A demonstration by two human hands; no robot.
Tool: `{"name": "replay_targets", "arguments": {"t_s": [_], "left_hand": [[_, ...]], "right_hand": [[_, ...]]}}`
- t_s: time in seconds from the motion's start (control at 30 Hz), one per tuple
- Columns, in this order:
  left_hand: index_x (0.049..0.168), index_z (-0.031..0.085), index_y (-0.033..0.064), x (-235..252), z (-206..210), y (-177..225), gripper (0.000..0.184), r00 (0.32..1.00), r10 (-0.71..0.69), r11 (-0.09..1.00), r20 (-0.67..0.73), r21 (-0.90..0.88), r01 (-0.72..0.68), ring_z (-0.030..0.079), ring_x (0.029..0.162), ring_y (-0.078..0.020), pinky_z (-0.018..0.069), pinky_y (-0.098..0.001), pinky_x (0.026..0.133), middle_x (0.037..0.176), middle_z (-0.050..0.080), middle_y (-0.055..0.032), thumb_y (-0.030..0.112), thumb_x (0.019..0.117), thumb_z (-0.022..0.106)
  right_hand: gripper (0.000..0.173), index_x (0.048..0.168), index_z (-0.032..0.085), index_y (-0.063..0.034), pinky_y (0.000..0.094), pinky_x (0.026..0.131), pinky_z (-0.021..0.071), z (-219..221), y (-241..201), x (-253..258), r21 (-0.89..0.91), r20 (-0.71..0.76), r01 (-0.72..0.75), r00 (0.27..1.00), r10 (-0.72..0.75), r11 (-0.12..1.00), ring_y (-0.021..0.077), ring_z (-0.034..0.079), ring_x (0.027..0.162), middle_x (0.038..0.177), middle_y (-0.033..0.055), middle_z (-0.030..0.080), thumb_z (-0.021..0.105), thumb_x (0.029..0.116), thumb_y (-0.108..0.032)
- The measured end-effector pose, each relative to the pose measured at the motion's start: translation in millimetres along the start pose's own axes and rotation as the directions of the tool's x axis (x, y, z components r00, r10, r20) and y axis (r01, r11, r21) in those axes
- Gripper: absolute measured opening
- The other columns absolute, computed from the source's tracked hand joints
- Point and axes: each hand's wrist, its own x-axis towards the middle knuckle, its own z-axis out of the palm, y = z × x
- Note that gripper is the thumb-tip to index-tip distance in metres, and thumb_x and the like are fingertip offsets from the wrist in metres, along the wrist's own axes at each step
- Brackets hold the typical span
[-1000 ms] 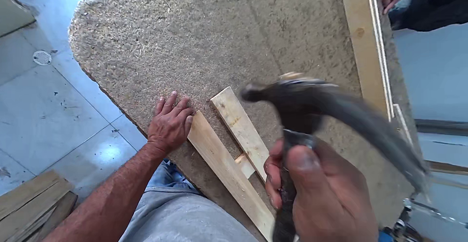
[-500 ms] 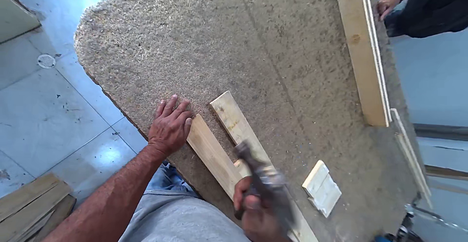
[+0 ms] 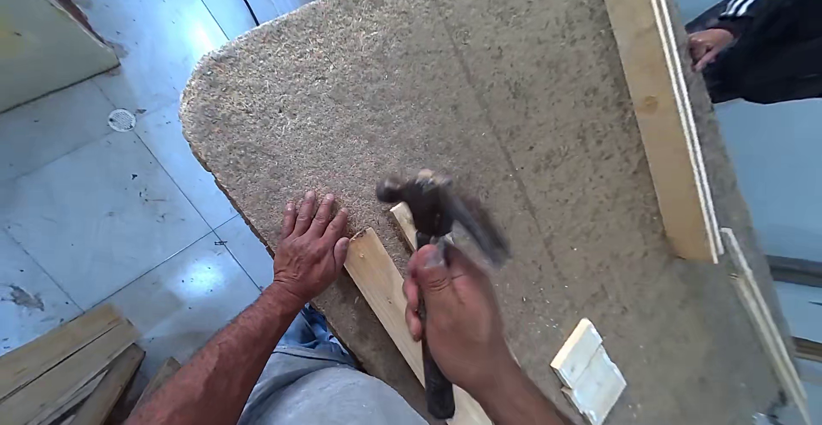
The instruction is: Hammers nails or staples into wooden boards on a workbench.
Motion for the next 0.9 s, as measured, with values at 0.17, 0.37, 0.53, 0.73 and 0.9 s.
{"name": "replay_targets", "arguments": {"t_s": [0.17,0.37,0.53,0.73,0.9], "left_hand": [[0.145,0.06,0.0238,1,3,-2,0.055,1.0,-0.004,1.0,-0.025,-0.001,0.004,0.03,0.154,-0.0325,0.0168,-0.0586,0.126,0.161,0.045,-0.0034,0.043,0.1064,0.027],[0.144,0.062,0.0242,0,1,0,0.055,1.0,-0.001,1.0,-0.006,0.002,0.001,0.028,0.155,-0.0319,0.0162,-0.0575,0.127,0.162,0.044,-0.0032,0.042,0.1065,0.026],[0.143,0.063,0.0233,-3,2,0,0.052,1.0,0.0,1.0,-0.013,-0.01,0.0,0.029,0.155,-0.0322,0.0163,-0.0579,0.127,0.162,0.044,-0.003,0.04,0.1063,0.029],[0.142,0.064,0.0222,-1,3,0,0.052,1.0,0.004,1.0,-0.01,-0.009,-0.004,0.029,0.155,-0.0316,0.0176,-0.057,0.127,0.161,0.045,-0.003,0.039,0.1063,0.029],[0.14,0.065,0.0218,-1,2,0,0.051,1.0,-0.007,1.0,-0.021,-0.016,0.007,0.03,0.155,-0.0309,0.0182,-0.0568,0.127,0.16,0.047,-0.0024,0.039,0.1067,0.03]], "right_hand": [[0.05,0.111,0.06,-0.0061,0.0333,0.046,0.0531,-18,4,18,-0.229,0.32,-0.43,0.814,0.485,0.873,0.016,0.058,0.051,0.072,0.0035,0.058,0.033,0.1102,-0.048],[0.056,0.099,0.06,-0.0128,0.0322,0.041,0.0544,-24,-37,7,0.253,-0.108,0.177,0.982,-0.154,0.951,0.0144,0.056,0.046,0.062,0.0006,0.055,0.04,0.1032,-0.065],[0.053,0.108,0.06,-0.0063,0.0357,0.049,0.0535,-1,35,13,-0.169,0.322,-0.369,0.855,0.406,0.914,0.0168,0.058,0.054,0.073,0.003,0.057,0.032,0.1086,-0.052],[0.055,0.094,0.062,-0.0112,0.0294,0.042,0.0534,-37,-27,6,0.303,-0.022,0.055,0.998,-0.051,0.951,0.0131,0.055,0.045,0.062,0.0014,0.054,0.042,0.1037,-0.062],[0.06,0.102,0.061,-0.0051,0.0351,0.05,0.0538,10,43,3,-0.01,0.209,-0.149,0.967,0.148,0.989,0.0147,0.057,0.053,0.069,0.0011,0.057,0.032,0.1068,-0.058]]}}
